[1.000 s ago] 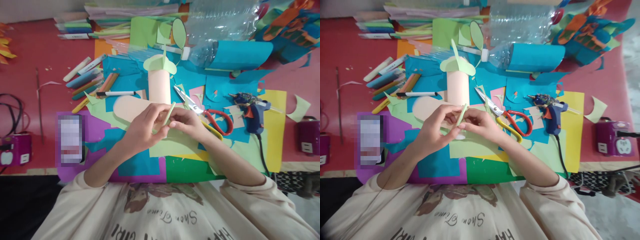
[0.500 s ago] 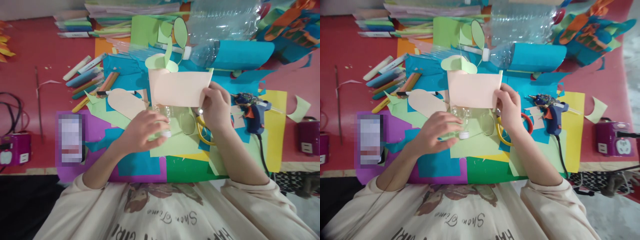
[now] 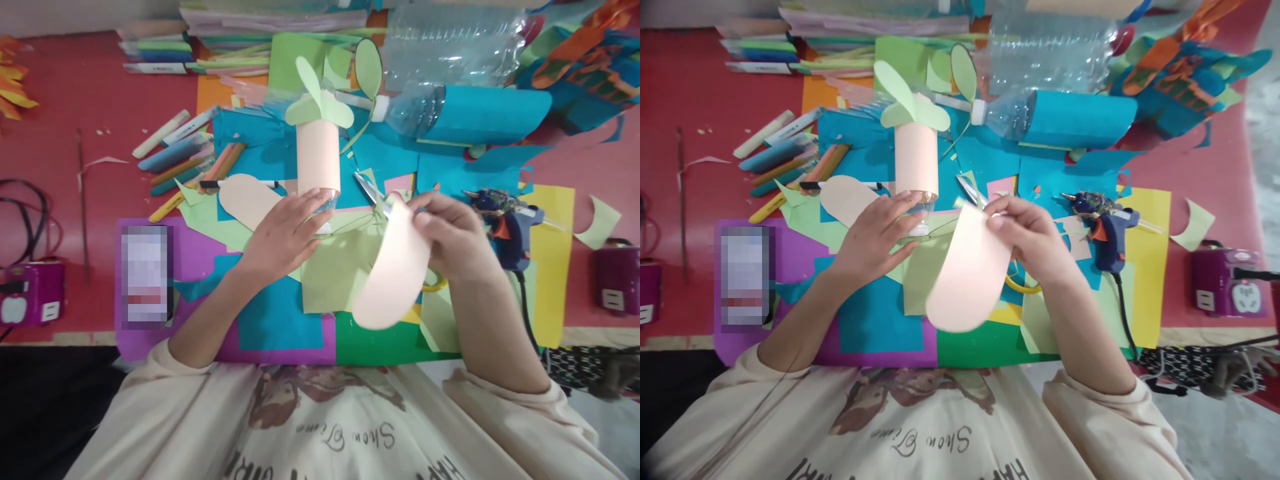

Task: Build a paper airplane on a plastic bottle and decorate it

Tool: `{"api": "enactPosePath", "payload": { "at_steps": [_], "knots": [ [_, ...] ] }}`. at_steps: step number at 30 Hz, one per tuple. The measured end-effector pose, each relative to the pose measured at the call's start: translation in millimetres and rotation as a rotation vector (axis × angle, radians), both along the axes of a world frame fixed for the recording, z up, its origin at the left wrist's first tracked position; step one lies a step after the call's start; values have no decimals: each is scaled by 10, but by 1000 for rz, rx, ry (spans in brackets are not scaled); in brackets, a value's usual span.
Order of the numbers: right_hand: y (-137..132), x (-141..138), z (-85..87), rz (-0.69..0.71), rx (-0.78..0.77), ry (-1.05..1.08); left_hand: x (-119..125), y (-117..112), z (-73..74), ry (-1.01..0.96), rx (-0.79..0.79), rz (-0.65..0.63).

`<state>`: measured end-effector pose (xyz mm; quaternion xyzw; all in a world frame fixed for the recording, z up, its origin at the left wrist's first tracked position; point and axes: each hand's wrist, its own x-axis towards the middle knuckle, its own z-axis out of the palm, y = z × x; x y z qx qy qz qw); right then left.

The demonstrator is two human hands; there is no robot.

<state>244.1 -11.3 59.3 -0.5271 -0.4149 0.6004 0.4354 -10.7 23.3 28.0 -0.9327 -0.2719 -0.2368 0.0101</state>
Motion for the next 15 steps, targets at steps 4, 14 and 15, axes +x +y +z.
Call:
{"api": "enactPosePath", "payload": {
  "at_steps": [4,14,15],
  "knots": [
    [-125,-123,-55,218,17,-168,21,-202,116,-418,-221,51],
    [-293,-471,-59,220,192,-404,180,-374,-55,-360,-1452,92],
    [-319,-452,-52,221,184,-458,186,-384,-87,-339,-1461,124]
  ]
}}
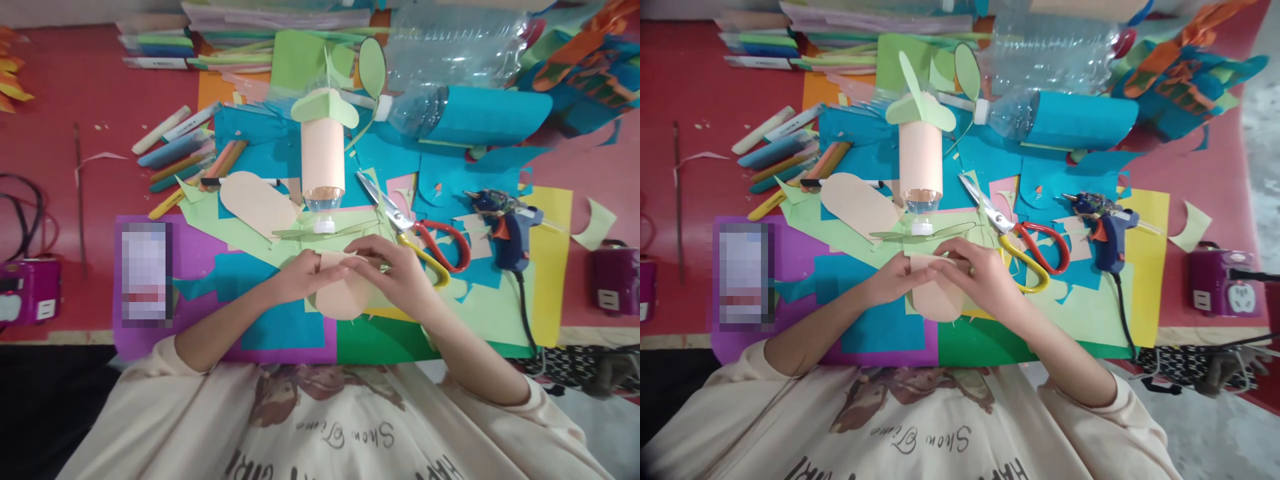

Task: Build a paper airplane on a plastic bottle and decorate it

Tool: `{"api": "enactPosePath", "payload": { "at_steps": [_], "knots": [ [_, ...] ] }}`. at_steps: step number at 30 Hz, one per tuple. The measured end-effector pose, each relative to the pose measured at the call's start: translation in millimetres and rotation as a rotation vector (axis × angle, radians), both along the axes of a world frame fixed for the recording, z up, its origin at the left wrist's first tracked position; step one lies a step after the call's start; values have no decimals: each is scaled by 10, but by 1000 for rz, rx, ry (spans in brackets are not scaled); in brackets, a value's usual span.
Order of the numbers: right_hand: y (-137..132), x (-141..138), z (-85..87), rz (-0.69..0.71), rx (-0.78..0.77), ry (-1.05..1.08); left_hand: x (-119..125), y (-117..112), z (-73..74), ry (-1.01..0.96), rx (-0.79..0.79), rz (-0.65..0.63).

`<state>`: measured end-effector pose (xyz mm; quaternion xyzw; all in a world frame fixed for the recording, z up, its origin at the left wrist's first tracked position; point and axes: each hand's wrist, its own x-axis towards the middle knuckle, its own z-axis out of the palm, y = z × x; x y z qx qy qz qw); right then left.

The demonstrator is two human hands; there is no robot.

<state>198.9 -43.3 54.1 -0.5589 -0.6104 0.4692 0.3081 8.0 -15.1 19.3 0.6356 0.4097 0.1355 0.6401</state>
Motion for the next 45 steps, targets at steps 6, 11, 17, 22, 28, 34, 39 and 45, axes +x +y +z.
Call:
{"api": "enactPosePath", "payload": {
  "at_steps": [6,11,17,22,28,34,39,45],
  "knots": [
    [-178,601,130,-385,-50,-348,-23,9,-80,-10,10,22],
    [-257,1215,194,-895,-109,-738,-22,41,-29,-67,19,-7],
    [-174,1450,-47,-861,-226,-860,-23,55,-2,-82,24,4],
    [-119,1519,-171,-1051,-191,-590,-19,57,39,-61,40,0],
    [-113,1380,-38,-1335,-79,-75,-21,54,44,-86,156,126],
    [-184,1057,137,-1001,-246,264,-66,93,0,-16,359,141],
    [-293,624,99,-653,-386,391,-124,108,-50,161,472,41],
    [-394,312,-36,-301,-392,503,-148,132,-137,165,712,-46]
  ]
}}
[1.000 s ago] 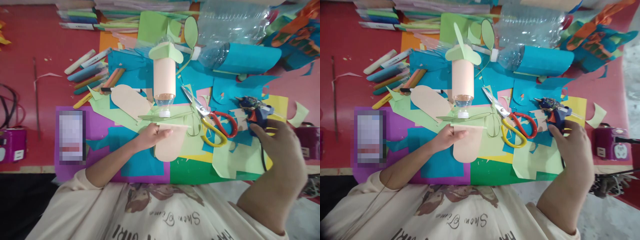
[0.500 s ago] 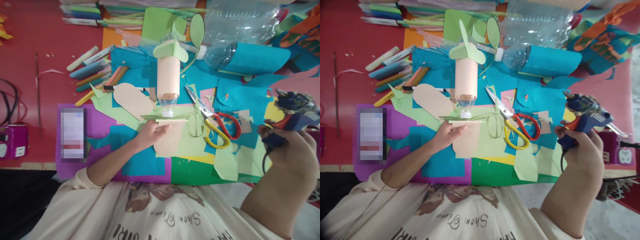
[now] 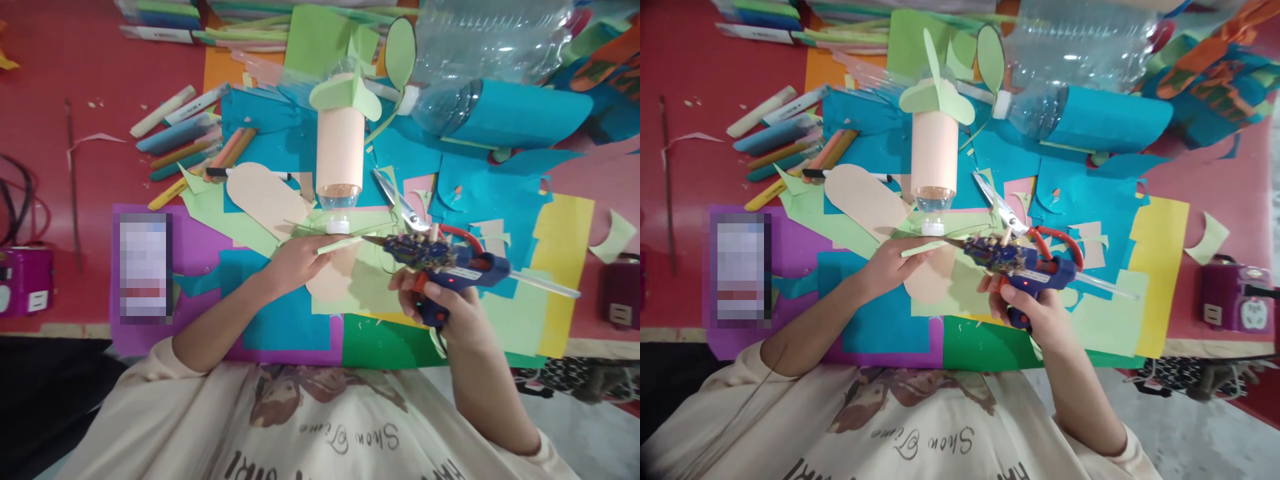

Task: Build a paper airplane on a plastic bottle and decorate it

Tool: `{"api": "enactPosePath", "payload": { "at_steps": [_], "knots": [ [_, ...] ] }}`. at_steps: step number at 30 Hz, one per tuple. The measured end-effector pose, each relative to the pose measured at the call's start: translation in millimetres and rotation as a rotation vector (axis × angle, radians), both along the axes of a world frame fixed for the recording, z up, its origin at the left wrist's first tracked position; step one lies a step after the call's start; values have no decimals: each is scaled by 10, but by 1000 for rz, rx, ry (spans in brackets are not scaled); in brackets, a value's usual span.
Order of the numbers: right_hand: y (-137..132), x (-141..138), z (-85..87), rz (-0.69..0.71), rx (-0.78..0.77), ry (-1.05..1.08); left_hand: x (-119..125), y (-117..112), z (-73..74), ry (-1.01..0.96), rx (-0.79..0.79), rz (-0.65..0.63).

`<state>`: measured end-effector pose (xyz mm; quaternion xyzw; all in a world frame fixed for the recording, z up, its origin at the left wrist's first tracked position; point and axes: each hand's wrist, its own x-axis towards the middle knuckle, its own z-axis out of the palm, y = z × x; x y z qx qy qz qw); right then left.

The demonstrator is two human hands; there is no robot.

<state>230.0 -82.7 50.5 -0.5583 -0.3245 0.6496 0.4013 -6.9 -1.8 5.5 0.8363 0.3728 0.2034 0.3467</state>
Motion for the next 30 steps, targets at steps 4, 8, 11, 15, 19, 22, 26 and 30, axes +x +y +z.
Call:
{"api": "enactPosePath", "payload": {
  "at_steps": [4,8,11,15,19,22,26,30],
  "knots": [
    [1,-28,-47,143,3,31,-42,31,7,103,181,-52],
    [32,-76,-38,210,21,14,-99,89,35,200,263,-37],
    [50,-139,-28,220,40,-23,-118,125,36,217,271,-17],
    [47,-190,-58,217,65,11,-106,133,33,223,277,-17],
    [46,-203,-82,206,57,18,-81,120,59,288,250,-16],
    [65,-225,-68,196,55,14,-69,116,81,310,245,-12],
    [93,-272,-41,210,70,5,-68,115,87,303,253,-20],
    [106,-302,-34,213,82,7,-73,118,77,309,243,-18]
  ]
}}
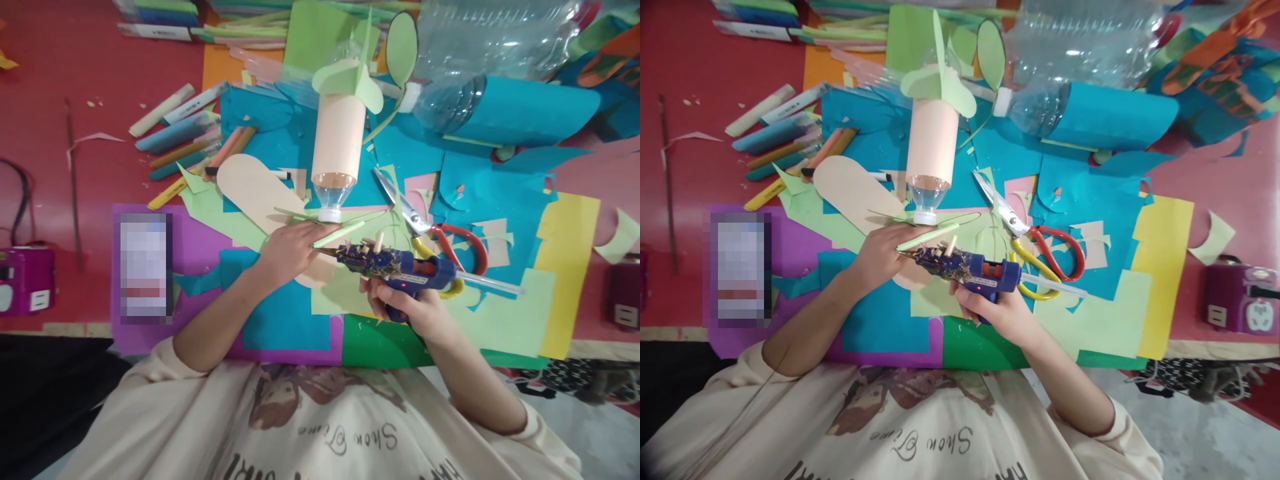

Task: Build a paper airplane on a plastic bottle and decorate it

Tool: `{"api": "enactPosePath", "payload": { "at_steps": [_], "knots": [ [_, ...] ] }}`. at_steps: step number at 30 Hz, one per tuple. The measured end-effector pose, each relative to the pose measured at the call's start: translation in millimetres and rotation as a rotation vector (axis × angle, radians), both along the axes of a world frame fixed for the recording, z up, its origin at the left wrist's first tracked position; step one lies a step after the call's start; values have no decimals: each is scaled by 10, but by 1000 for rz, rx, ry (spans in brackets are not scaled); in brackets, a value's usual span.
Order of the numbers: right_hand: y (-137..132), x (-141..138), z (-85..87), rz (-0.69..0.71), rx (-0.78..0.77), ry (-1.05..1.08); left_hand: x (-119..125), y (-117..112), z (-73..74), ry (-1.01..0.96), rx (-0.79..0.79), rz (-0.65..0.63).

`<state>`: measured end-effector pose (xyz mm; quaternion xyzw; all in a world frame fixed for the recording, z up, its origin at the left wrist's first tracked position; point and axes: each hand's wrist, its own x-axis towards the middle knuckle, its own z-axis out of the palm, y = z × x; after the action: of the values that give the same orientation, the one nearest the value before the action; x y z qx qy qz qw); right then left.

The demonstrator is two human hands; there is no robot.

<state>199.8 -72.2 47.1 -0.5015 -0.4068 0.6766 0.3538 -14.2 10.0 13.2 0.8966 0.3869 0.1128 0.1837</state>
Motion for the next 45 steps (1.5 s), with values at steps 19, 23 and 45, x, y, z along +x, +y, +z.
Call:
{"api": "enactPosePath", "payload": {
  "at_steps": [19,23,45],
  "knots": [
    [-42,46,-29,-28,-90,-24,-8,-2,-55,-23,56,-14],
    [-34,48,-27,-25,-96,-39,-12,0,-85,-61,107,-33],
    [-91,148,-109,-134,-122,-43,-32,-6,-103,-83,116,-41]
  ]
}}
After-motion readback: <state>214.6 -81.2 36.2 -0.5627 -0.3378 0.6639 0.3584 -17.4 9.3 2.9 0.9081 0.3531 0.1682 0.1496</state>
